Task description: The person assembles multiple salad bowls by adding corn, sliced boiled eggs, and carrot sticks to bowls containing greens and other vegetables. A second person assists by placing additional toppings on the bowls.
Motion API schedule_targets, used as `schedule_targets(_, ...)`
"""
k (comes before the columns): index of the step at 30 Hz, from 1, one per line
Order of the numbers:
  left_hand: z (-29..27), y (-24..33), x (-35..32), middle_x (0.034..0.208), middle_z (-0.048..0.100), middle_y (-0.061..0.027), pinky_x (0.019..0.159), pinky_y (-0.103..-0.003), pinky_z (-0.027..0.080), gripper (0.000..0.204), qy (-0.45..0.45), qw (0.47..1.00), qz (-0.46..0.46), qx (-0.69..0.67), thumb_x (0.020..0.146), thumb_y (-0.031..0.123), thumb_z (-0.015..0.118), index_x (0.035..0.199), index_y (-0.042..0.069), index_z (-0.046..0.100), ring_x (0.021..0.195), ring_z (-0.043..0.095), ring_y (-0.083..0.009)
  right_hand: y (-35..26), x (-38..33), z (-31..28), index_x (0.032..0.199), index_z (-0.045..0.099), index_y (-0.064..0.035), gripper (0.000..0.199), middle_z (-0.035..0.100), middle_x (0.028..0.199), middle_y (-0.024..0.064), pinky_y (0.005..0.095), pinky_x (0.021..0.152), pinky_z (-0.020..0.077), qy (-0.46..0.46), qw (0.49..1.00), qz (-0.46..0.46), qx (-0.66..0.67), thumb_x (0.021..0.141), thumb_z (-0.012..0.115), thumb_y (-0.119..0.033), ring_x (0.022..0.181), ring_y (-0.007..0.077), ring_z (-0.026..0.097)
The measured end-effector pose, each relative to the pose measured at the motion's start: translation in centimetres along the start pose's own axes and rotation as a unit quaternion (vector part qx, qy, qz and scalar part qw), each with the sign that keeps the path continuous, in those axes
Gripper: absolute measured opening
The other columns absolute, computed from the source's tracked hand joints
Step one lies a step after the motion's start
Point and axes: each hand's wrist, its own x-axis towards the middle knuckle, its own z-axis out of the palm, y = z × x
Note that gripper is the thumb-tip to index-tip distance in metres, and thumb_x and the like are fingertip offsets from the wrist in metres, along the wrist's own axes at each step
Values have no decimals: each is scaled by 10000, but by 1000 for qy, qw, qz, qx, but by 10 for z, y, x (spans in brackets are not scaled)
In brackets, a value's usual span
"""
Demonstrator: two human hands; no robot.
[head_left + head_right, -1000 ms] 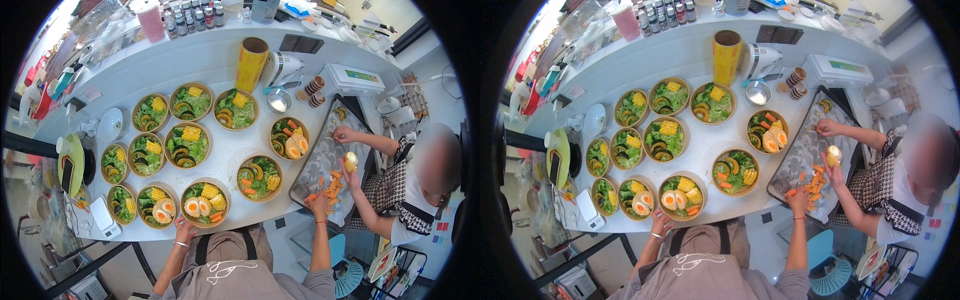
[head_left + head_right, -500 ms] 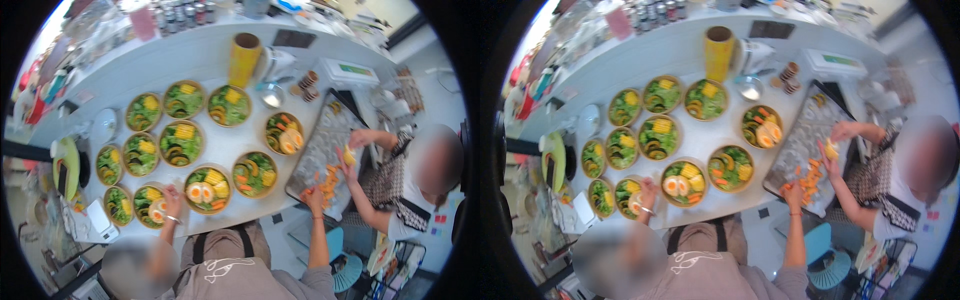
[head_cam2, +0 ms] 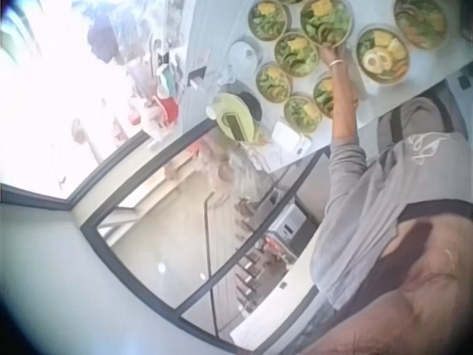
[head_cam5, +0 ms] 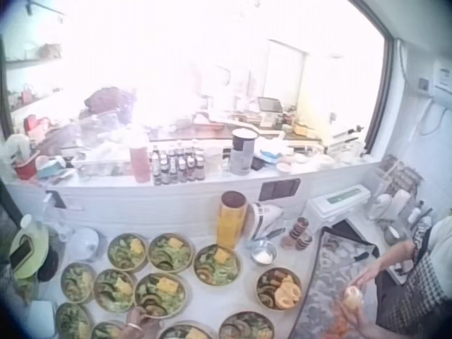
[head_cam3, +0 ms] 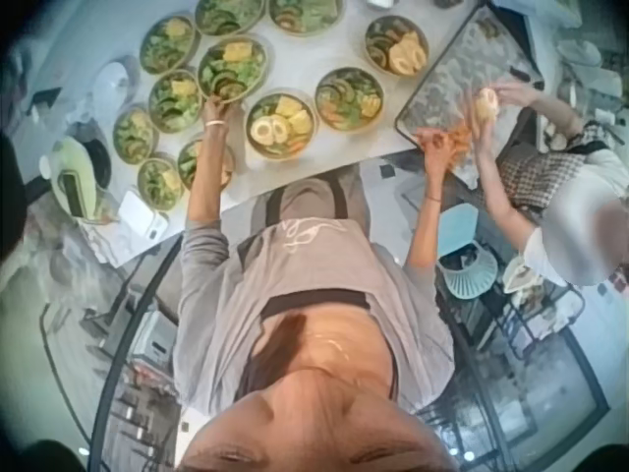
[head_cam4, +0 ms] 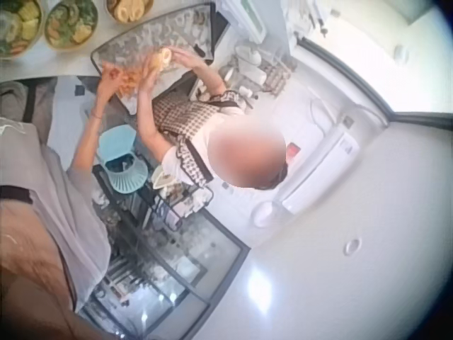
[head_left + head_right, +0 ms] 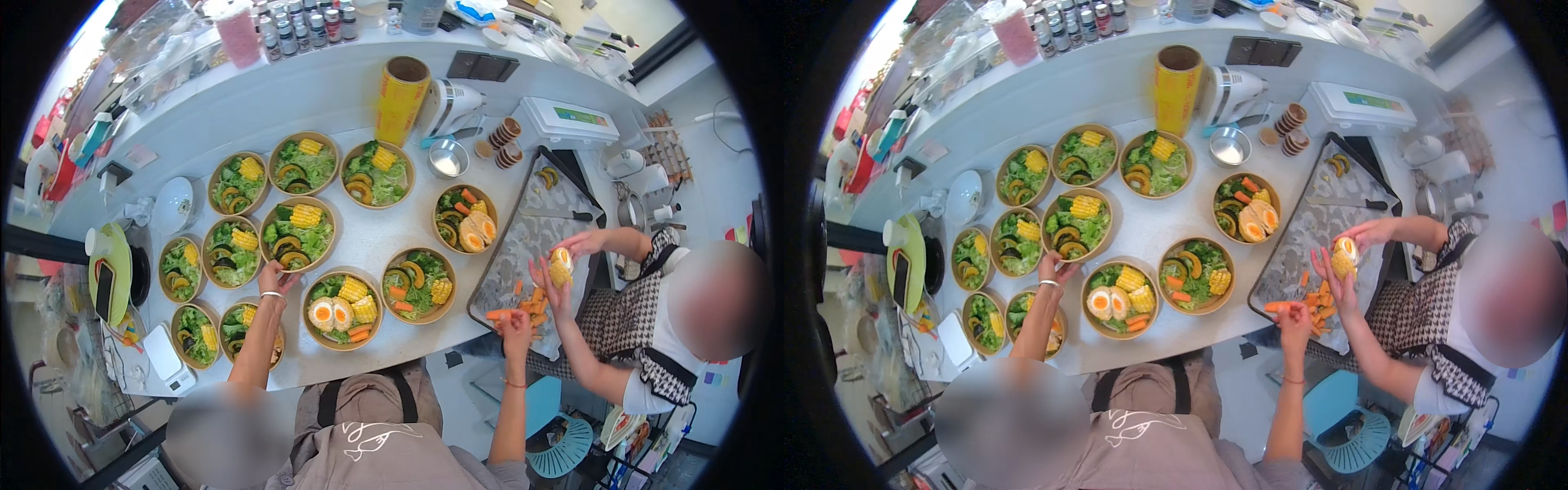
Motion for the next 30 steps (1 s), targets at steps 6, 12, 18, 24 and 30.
schedule_targets(6,-20,25,-46,877,490,-75,632,-404,551,381,-70,997,29,-10,652,9,440,1013,88,347,751,564,-247,-79,-65,142,966,490,-18,202,585,844,51,209,677,462,-212,972,-17,99,809,611,-58,774,103,567)
schedule_targets(12,-76,29,-96,799,499,-19,682,-290,511,261,-198,978,48,-46,635,11,406,884,82,439,789,553,-117,-148,-117,249,906,558,-47,202,604,799,33,298,681,416,-268,928,-247,-82,758,657,-141,713,145,556)
schedule_targets(18,-105,34,-164,1192,466,-167,910,-422,435,715,-245,958,48,-141,594,-39,363,1302,30,295,1074,495,-314,-156,-166,280,889,591,-87,226,593,750,-15,329,703,300,-266,839,-407,-243,721,665,-218,721,173,484)
schedule_targets(24,-145,34,-180,1180,466,-142,908,-384,424,719,-217,962,88,-139,595,-47,364,1306,43,300,1053,495,-280,-146,-199,292,877,605,-109,205,557,809,-4,337,714,298,-243,796,-460,-309,705,659,-205,802,177,473)
schedule_targets(30,-177,39,-174,1152,455,-105,897,-335,407,799,-208,969,106,-88,592,-56,394,1358,86,217,1025,479,-230,-141,-221,291,890,622,-133,194,546,866,1,335,740,304,-267,766,-443,-381,706,640,-191,869,188,472)
